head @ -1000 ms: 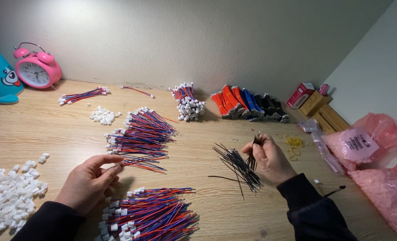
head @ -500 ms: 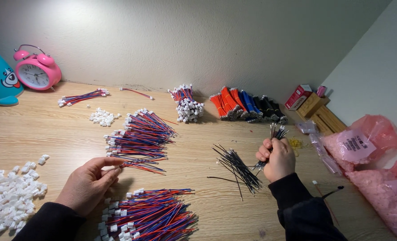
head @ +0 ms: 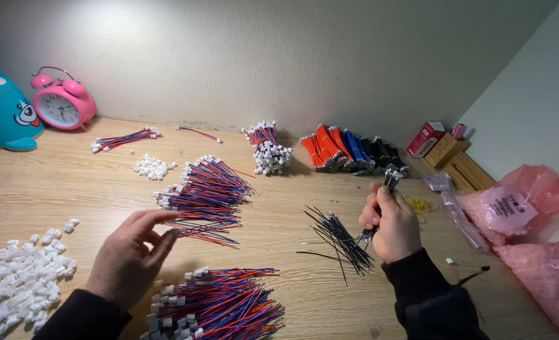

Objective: The person inserts black wires into white plastic connectors on a wooden table. They handle bundles of red, blue, and black wires, repeatedly picking up a wire and inserting it into a connector.

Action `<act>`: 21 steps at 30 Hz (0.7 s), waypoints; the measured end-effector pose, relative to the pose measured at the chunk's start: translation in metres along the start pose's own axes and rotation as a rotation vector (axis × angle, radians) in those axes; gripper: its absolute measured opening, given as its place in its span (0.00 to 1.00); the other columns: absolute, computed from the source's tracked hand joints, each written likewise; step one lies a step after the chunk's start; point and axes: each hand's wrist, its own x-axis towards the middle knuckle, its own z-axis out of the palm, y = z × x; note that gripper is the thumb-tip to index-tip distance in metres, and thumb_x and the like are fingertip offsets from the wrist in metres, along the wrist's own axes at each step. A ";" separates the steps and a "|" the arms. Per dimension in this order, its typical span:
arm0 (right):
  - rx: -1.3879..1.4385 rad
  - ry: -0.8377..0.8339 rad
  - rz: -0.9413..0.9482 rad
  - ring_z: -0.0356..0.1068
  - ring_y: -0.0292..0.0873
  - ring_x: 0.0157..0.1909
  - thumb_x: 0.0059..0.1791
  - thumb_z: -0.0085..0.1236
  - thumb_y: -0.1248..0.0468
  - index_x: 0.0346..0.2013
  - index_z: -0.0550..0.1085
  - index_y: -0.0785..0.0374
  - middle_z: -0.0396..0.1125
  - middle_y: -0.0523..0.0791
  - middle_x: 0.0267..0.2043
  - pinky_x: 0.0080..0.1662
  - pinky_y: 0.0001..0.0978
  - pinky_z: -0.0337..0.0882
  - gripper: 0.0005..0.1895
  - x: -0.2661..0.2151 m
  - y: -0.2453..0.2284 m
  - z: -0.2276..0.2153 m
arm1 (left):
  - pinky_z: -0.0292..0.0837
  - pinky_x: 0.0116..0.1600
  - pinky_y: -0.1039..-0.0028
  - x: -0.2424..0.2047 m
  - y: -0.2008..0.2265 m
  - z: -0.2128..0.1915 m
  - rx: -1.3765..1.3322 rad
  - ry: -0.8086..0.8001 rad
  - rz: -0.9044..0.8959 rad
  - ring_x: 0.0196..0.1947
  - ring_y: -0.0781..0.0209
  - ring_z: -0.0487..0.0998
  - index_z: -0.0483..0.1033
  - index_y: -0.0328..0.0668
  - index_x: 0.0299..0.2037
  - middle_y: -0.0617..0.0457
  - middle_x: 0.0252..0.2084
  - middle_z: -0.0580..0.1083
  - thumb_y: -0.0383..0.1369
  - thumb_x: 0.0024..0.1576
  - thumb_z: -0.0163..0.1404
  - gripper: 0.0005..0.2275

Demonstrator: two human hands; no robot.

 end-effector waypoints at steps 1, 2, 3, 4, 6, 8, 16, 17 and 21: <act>0.006 -0.003 -0.001 0.46 0.34 0.17 0.57 0.40 0.62 0.42 0.67 0.68 0.55 0.43 0.25 0.22 0.29 0.48 0.11 -0.006 -0.009 0.009 | 0.70 0.32 0.79 0.001 0.017 0.001 0.005 0.003 0.003 0.19 0.68 0.75 0.79 0.55 0.43 0.57 0.41 0.75 0.33 0.50 0.55 0.11; 0.057 -0.058 0.021 0.45 0.34 0.18 0.57 0.39 0.62 0.41 0.68 0.67 0.55 0.42 0.25 0.22 0.29 0.47 0.11 -0.012 -0.016 0.019 | 0.71 0.35 0.79 0.001 0.032 0.001 -0.005 -0.055 0.106 0.20 0.69 0.78 0.76 0.54 0.48 0.57 0.44 0.75 0.34 0.50 0.55 0.14; 0.108 -0.114 0.044 0.44 0.34 0.18 0.57 0.39 0.62 0.40 0.68 0.66 0.54 0.42 0.25 0.22 0.28 0.47 0.11 -0.019 -0.023 0.029 | 0.73 0.37 0.79 0.000 0.047 0.001 -0.015 -0.113 0.209 0.22 0.70 0.80 0.73 0.53 0.52 0.57 0.47 0.75 0.36 0.50 0.56 0.18; 0.113 -0.124 0.047 0.44 0.34 0.18 0.57 0.39 0.62 0.40 0.68 0.66 0.54 0.42 0.25 0.22 0.28 0.47 0.11 -0.026 -0.030 0.041 | 0.73 0.37 0.79 -0.002 0.059 0.006 -0.007 -0.106 0.206 0.22 0.70 0.80 0.73 0.53 0.52 0.57 0.47 0.75 0.36 0.50 0.56 0.18; 0.181 -0.192 0.048 0.44 0.35 0.19 0.56 0.42 0.61 0.39 0.69 0.65 0.54 0.42 0.25 0.23 0.29 0.47 0.11 -0.040 -0.042 0.067 | 0.79 0.37 0.71 -0.007 0.079 0.016 -0.130 -0.396 0.152 0.40 0.62 0.82 0.62 0.57 0.61 0.57 0.60 0.68 0.42 0.47 0.60 0.30; 0.221 -0.219 0.055 0.44 0.35 0.19 0.55 0.43 0.60 0.39 0.68 0.66 0.54 0.43 0.26 0.23 0.29 0.47 0.11 -0.050 -0.043 0.089 | 0.77 0.41 0.68 -0.011 0.094 0.019 -0.164 -0.474 0.143 0.42 0.60 0.82 0.60 0.56 0.62 0.55 0.60 0.68 0.46 0.49 0.56 0.30; 0.349 -0.307 0.135 0.44 0.35 0.17 0.54 0.44 0.59 0.41 0.67 0.61 0.54 0.42 0.24 0.21 0.28 0.48 0.09 -0.065 -0.014 0.137 | 0.69 0.30 0.82 -0.021 0.052 0.029 -0.430 -0.460 0.064 0.23 0.73 0.74 0.81 0.44 0.35 0.59 0.23 0.77 0.27 0.55 0.52 0.05; 0.350 -0.304 0.133 0.42 0.34 0.17 0.54 0.44 0.56 0.41 0.68 0.58 0.52 0.41 0.23 0.20 0.27 0.45 0.10 -0.064 -0.007 0.139 | 0.69 0.29 0.81 -0.023 0.041 0.030 -0.517 -0.449 -0.072 0.24 0.71 0.74 0.83 0.42 0.36 0.56 0.24 0.77 0.24 0.54 0.52 0.06; 0.306 -0.237 -0.099 0.39 0.32 0.15 0.51 0.47 0.50 0.43 0.68 0.54 0.51 0.39 0.20 0.19 0.26 0.43 0.14 -0.048 0.005 0.146 | 0.74 0.34 0.80 -0.019 0.001 0.017 -0.415 -0.296 -0.255 0.26 0.68 0.77 0.85 0.48 0.38 0.58 0.27 0.78 0.24 0.54 0.50 0.10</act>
